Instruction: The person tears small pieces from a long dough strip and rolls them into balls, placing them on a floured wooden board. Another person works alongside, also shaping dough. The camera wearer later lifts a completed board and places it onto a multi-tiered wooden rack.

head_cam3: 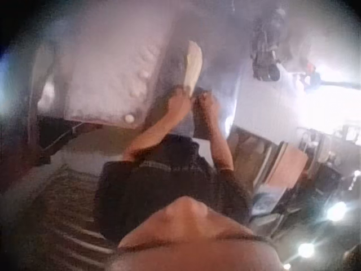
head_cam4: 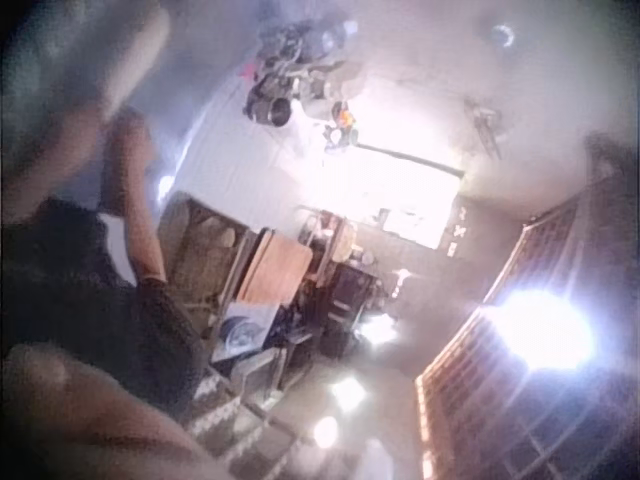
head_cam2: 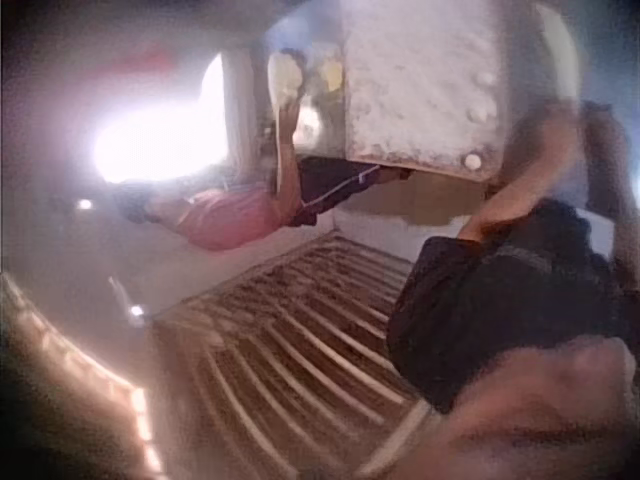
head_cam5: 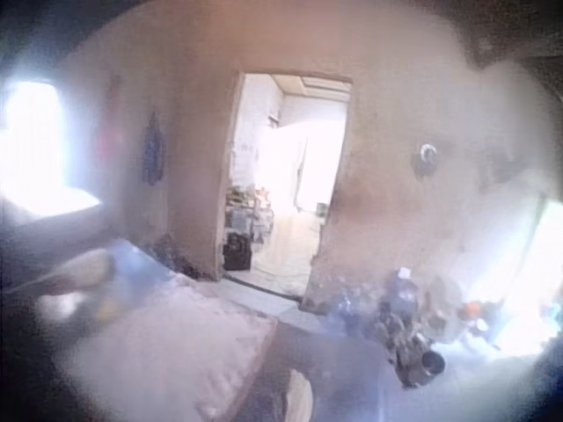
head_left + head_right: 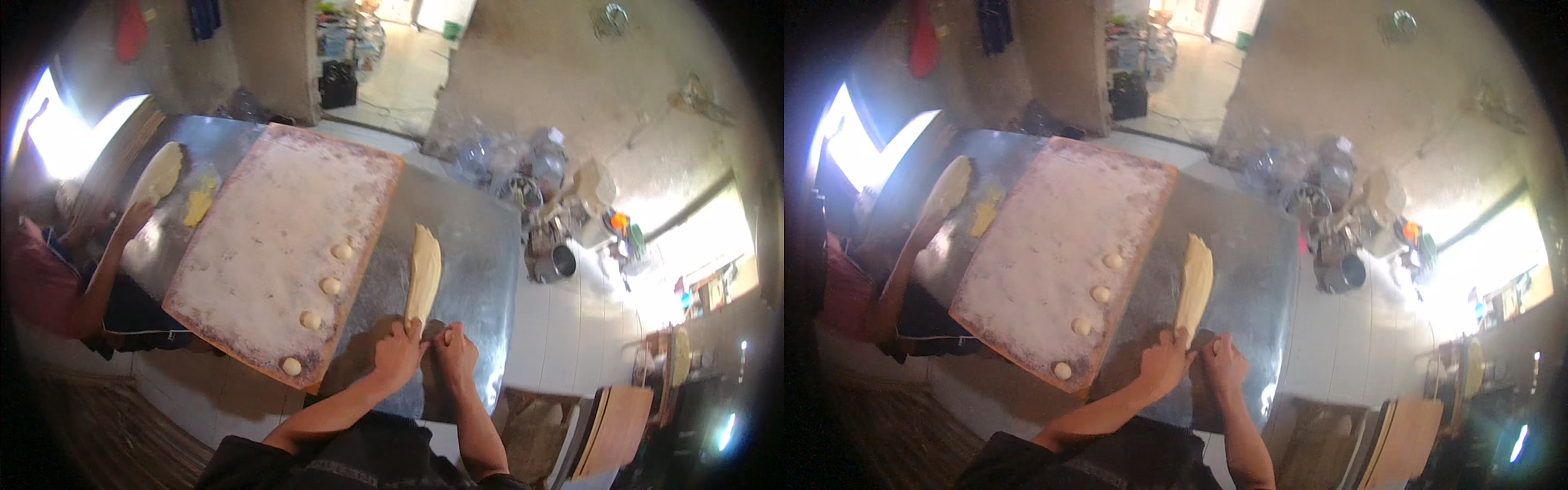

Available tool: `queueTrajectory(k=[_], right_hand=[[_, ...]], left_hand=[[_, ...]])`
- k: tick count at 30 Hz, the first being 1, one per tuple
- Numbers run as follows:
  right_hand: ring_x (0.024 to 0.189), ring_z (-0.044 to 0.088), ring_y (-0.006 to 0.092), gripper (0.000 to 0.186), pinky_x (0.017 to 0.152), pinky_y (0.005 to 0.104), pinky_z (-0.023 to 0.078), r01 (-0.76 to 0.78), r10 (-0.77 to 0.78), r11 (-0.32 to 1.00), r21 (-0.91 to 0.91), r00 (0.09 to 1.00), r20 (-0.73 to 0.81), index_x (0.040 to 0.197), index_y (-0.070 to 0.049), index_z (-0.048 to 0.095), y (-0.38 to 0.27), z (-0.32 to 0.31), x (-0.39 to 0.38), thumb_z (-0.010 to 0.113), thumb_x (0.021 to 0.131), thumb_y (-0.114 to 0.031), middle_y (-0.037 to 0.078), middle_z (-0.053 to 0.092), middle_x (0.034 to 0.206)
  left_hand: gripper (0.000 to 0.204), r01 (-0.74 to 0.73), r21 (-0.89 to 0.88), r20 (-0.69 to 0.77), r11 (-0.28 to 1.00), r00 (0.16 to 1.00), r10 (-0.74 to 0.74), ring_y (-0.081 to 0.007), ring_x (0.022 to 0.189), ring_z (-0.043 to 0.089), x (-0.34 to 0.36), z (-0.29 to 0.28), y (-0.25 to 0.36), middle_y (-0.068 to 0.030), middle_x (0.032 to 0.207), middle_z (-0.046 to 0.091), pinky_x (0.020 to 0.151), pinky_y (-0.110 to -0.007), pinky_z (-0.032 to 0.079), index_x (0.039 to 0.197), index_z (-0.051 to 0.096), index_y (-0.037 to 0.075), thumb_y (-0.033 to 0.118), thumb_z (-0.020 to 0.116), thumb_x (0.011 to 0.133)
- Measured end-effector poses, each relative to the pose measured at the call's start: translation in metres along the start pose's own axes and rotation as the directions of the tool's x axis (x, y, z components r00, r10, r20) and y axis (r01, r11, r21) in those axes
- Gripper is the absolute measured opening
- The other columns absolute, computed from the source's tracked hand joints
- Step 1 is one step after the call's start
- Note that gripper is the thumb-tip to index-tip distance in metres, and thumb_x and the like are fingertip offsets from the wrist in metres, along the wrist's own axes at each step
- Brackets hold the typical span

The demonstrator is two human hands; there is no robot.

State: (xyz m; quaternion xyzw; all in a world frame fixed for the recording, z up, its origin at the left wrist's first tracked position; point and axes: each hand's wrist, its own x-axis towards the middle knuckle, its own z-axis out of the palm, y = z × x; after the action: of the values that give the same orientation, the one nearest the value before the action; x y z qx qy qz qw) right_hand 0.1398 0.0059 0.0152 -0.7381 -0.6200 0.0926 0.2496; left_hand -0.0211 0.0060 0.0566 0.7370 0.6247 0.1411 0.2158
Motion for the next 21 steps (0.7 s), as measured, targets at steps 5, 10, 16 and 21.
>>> queueTrajectory(k=[5,10,16,21], right_hand=[[0.066,0.068,0.0351,0.024,0.064,0.0437,0.055,0.384,-0.222,0.761,0.524,0.912,-0.345,0.109,-0.007,0.071,-0.202,-0.072,0.124,0.076,0.091,-0.022,0.013,0.072,0.084],[0.101,0.069,0.0421,0.054,0.092,0.041,0.054,0.365,-0.381,0.882,0.297,0.925,-0.005,0.138,-0.001,0.059,-0.183,0.071,0.197,0.07,0.097,-0.034,0.024,0.071,0.113],[0.072,0.065,0.0149,0.031,0.062,0.0299,0.052,-0.121,0.336,0.577,0.808,0.937,-0.1,0.112,-0.005,0.068,-0.022,0.02,0.052,0.048,0.107,-0.028,0.01,0.071,0.097],[0.072,0.065,0.0187,0.052,0.064,0.0341,0.054,-0.797,0.206,-0.181,0.576,0.542,0.815,0.114,-0.008,0.065,-0.074,0.018,-0.001,0.046,0.108,-0.057,0.007,0.069,0.089]], left_hand=[[0.023,-0.041,0.003,-0.031,0.999,0.999,0.041,-0.038,0.081,0.074,0.015,0.038,-0.031,-0.022,0.108,0.062,0.064,-0.048,0.062,0.121,0.051,0.007,0.013,0.054,0.1],[0.025,-0.262,-0.237,-0.139,0.935,0.962,0.234,-0.0433,0.092,0.071,0.006,0.039,-0.042,-0.0243,0.103,0.062,0.069,-0.05,0.06,0.121,0.05,0.001,0.011,0.055,0.099],[0.028,-0.063,-0.595,-0.122,0.801,0.992,-0.013,-0.045,0.1,0.066,-0.011,0.019,-0.057,-0.0242,0.109,0.063,0.085,-0.052,0.055,0.126,0.055,0.002,0.012,0.057,0.1],[0.037,-0.363,-0.099,-0.031,0.927,0.932,0.361,-0.0408,0.116,0.064,-0.02,-0.015,-0.036,-0.0219,0.122,0.068,0.099,-0.049,0.052,0.137,0.056,0.006,0.018,0.055,0.103]])
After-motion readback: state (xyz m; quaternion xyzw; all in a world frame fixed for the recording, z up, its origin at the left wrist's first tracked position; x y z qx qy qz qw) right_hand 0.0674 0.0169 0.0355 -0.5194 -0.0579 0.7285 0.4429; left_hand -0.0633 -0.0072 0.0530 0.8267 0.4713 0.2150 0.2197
